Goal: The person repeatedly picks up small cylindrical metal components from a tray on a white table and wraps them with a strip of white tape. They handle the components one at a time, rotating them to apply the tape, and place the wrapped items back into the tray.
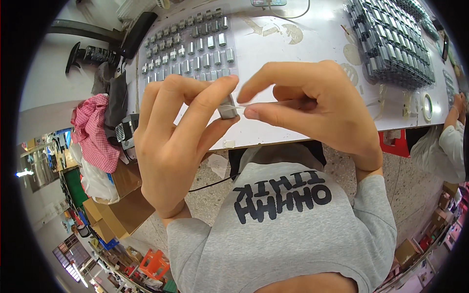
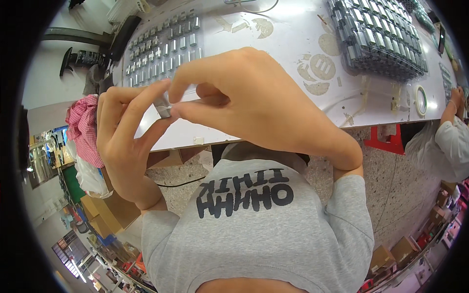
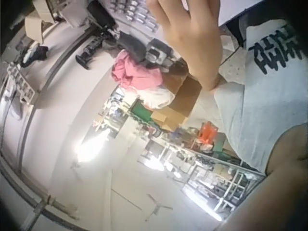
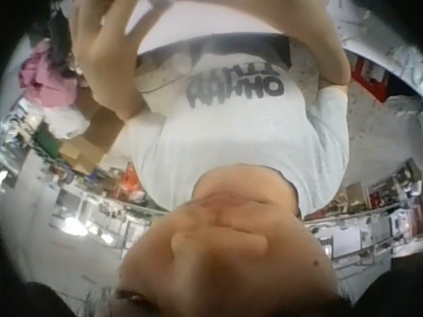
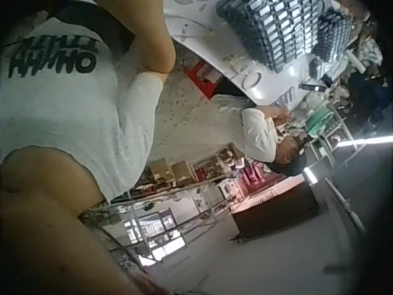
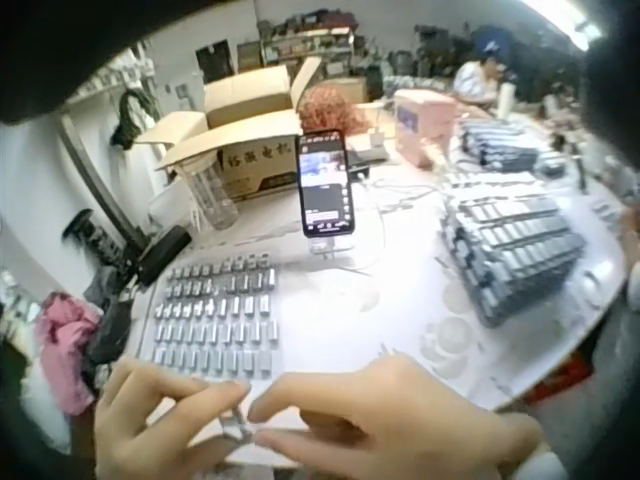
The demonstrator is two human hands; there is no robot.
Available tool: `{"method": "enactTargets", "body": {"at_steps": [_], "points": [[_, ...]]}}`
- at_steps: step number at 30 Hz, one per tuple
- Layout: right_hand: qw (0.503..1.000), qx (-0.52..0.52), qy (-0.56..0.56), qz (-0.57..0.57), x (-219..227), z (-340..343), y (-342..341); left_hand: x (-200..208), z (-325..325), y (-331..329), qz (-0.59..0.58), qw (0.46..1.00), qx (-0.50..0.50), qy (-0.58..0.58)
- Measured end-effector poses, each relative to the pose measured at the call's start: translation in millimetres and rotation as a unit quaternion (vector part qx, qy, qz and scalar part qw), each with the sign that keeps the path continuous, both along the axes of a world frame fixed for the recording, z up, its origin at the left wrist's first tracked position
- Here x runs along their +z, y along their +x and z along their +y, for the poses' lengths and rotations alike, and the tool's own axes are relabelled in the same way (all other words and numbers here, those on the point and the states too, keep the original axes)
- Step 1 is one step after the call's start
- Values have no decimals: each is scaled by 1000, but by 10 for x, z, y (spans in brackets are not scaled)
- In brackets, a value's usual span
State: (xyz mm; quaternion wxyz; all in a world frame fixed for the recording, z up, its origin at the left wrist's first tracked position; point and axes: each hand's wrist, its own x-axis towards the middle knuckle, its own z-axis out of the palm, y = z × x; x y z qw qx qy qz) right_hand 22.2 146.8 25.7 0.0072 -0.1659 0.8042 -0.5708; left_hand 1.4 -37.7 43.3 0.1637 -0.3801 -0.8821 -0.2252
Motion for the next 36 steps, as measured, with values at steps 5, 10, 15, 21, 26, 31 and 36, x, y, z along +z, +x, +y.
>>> {"method": "enactTargets", "body": {"at_steps": [5,10,15,21,26,31,36], "points": [[1000,11,-11,15,-26,10,-26,20,2,30,-10,1000,2,2],[998,24,-64,-13,-32,21,-40,7,-8,60,-32,999,17,40],[991,41,-106,-77,28,20,-43,-18,31,111,-62,991,56,101],[977,61,-155,-131,15,35,-45,-86,29,108,-71,984,17,162],[972,92,-167,-135,-9,48,-71,-155,19,79,-78,972,-29,218],[939,141,-240,-203,-91,35,-89,-307,71,82,-112,939,-62,321],[905,174,-316,-223,-172,-21,-49,-614,204,41,-96,896,-120,416]]}}
